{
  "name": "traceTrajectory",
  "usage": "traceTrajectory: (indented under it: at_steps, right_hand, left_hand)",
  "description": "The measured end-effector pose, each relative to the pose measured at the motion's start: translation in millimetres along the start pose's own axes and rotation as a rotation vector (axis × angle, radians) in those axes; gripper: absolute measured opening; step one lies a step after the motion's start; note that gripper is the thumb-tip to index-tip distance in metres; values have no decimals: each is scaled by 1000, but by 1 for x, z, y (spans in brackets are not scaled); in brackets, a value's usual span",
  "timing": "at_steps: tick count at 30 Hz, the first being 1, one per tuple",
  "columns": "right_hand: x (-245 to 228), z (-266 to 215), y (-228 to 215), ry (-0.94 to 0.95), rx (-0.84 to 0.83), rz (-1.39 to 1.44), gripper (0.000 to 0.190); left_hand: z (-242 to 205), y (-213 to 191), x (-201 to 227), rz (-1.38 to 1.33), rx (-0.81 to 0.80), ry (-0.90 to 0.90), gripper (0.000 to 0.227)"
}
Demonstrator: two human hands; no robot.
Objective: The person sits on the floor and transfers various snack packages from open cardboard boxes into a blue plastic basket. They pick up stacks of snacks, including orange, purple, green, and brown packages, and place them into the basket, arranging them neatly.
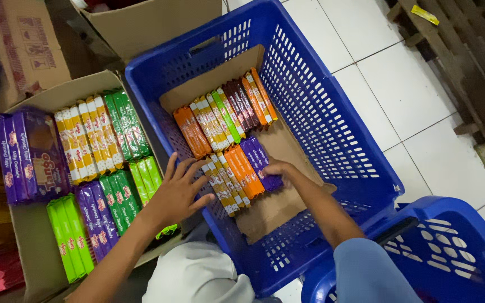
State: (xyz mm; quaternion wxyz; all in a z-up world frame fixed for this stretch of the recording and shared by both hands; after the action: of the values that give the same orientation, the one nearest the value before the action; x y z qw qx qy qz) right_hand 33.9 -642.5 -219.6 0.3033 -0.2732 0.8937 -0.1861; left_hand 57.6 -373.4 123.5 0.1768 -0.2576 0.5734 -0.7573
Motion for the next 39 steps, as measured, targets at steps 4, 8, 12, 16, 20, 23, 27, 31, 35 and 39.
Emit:
traceTrajectory:
  at_steps: [4, 8, 12, 16, 20, 23, 27, 31, 35, 39]
  right_hand:
    - [-22, -22, -8, -6, 73, 149, 87]
    - [-38, -34, -13, -47, 87, 143, 77]
    - [21, 16, 4, 49, 66, -111, 111]
    - [-34, -36, -38, 1, 146, -433, 94]
    - [-56, -6, -60, -102, 241, -611, 64]
    - [-144, -62, -90, -417, 412, -458, 40]
    - [-265, -183, -117, -870, 687, 22, 24]
    - [-358, -228, -62, -1098, 516, 104, 34]
    - [-461, -271, 24, -1145, 290, -1, 20]
    - [-521, -211, 130, -937, 112, -37, 41]
  left_hand:
    - [2, -1, 0, -15, 4, -9, 49]
    - [-1, 1, -1, -21, 9, -14, 48]
    - [-6, 3, -3, -7, 32, 20, 50]
    - [-13, -7, -7, -28, 75, 41, 51]
    - [-33, -29, -29, 3, 64, 33, 56]
    - [-60, -51, -54, 58, 37, -31, 52]
    - [-124, -59, -113, 93, -70, -283, 54]
    - [-222, -4, -197, 232, -157, -588, 56]
    - [-303, 53, -263, 282, -230, -838, 59]
    - [-330, 44, -257, 309, -345, -843, 47]
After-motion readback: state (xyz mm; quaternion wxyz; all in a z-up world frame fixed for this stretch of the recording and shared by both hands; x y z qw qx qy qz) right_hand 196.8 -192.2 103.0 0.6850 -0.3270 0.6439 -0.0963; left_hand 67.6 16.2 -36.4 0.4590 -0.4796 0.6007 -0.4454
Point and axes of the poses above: each hand's wrist, its own z-axis towards the middle knuckle, its own y-axis out of the palm, x = y × z, the point moved 9 cm from there along z, towards the middle knuckle, and after that the axes turned 15 degrees about x, right-handed, at the moved point
